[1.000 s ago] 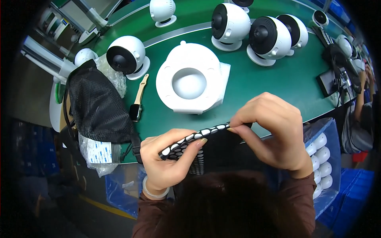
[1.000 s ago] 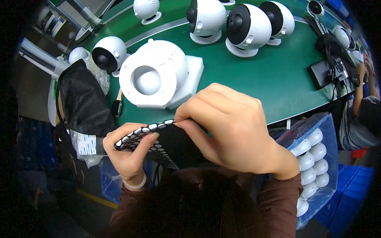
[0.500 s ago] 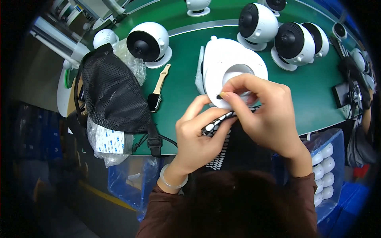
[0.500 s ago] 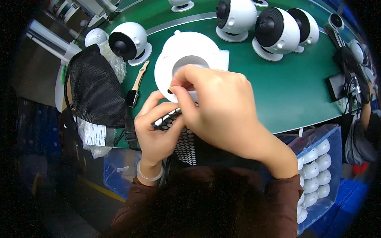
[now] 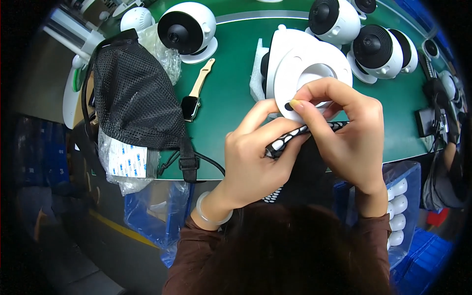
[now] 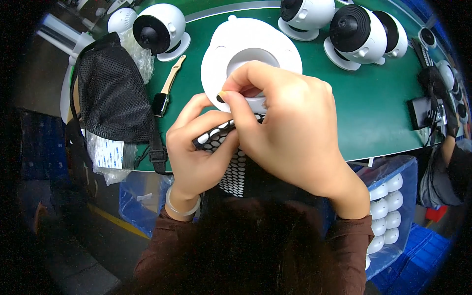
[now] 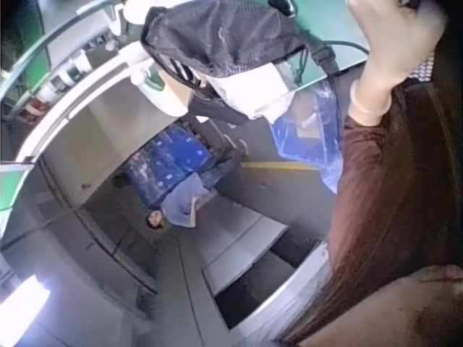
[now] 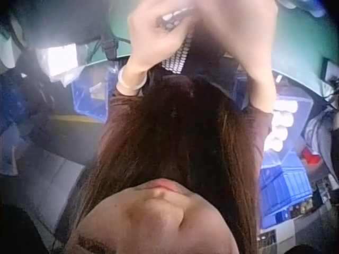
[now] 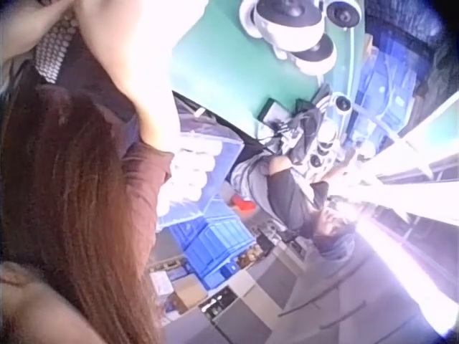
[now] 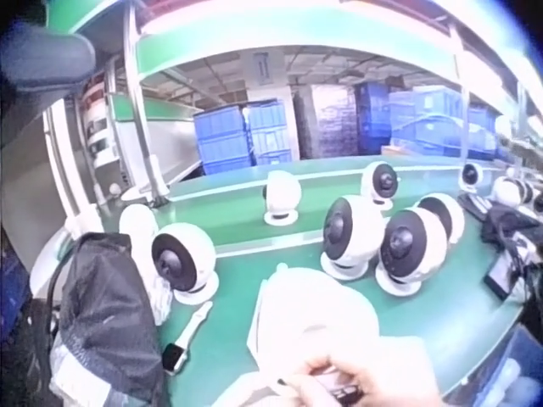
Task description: Assembling surveillance cameras by attaching components and small parts on a production line.
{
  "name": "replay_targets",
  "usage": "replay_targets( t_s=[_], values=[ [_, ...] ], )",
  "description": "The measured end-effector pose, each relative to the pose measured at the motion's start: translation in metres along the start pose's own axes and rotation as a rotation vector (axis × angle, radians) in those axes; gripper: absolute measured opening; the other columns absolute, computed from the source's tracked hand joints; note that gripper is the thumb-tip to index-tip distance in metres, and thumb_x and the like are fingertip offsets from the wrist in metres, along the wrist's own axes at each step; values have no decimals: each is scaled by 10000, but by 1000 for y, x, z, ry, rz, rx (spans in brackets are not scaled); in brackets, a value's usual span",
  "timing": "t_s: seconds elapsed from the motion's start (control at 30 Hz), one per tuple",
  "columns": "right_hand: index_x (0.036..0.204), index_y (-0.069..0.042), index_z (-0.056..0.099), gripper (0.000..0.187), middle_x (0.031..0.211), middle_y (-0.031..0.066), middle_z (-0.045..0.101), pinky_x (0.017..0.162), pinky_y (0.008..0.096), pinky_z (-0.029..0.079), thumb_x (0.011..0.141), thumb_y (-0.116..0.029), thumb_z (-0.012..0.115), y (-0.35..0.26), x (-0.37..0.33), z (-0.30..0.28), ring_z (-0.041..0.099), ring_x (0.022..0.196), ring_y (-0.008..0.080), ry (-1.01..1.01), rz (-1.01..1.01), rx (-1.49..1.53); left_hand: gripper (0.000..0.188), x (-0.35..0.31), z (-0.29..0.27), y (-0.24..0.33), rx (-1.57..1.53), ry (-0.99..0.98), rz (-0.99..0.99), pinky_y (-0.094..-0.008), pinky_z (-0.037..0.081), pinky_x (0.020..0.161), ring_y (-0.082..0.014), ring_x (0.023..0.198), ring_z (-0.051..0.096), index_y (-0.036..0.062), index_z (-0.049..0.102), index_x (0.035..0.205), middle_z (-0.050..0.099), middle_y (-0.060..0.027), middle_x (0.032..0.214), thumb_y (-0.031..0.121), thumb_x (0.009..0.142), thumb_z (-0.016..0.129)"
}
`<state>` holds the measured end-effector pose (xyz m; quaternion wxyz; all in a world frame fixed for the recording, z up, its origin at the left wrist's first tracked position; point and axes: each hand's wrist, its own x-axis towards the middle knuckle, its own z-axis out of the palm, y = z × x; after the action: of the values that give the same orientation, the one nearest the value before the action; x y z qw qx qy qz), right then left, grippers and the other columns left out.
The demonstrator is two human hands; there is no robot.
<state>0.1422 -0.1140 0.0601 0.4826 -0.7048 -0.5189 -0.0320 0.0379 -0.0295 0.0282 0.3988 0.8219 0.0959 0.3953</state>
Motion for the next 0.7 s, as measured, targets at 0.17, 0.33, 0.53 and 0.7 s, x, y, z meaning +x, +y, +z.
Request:
replay_targets(
  t_s=[0.17,0.33,0.53,0.7],
  values=[
    [755,-8,531,137,677,46,606,520,204,425,678,-14,645,1,-3,5,566,583,95,39,-174,-211,180,-2,0,-2,23,7,11,-253,466,563,-231,682,616,49,628,796,579,-103,881,11,624,668],
    [1018,17,497,253,837,122,618,611,194,437,770,56,517,6,-9,-13,617,759,161,210,-127,19,144,-14,-19,1,35,68,21,-263,460,650,-212,737,602,-4,623,721,567,-196,984,-43,594,678],
    [901,24,595,328,859,123,619,627,246,426,585,-20,673,5,-34,-38,574,768,196,-122,-31,141,144,-23,-36,14,-293,17,-346,-183,424,531,-104,559,569,-60,609,727,615,-89,632,-99,595,650],
    [820,24,615,242,767,105,623,597,236,448,584,29,669,6,-42,-36,593,650,171,-35,81,274,123,-19,-32,15,-331,20,-374,-176,418,537,-94,576,562,-63,608,738,613,-75,654,-100,623,630]
  ],
)
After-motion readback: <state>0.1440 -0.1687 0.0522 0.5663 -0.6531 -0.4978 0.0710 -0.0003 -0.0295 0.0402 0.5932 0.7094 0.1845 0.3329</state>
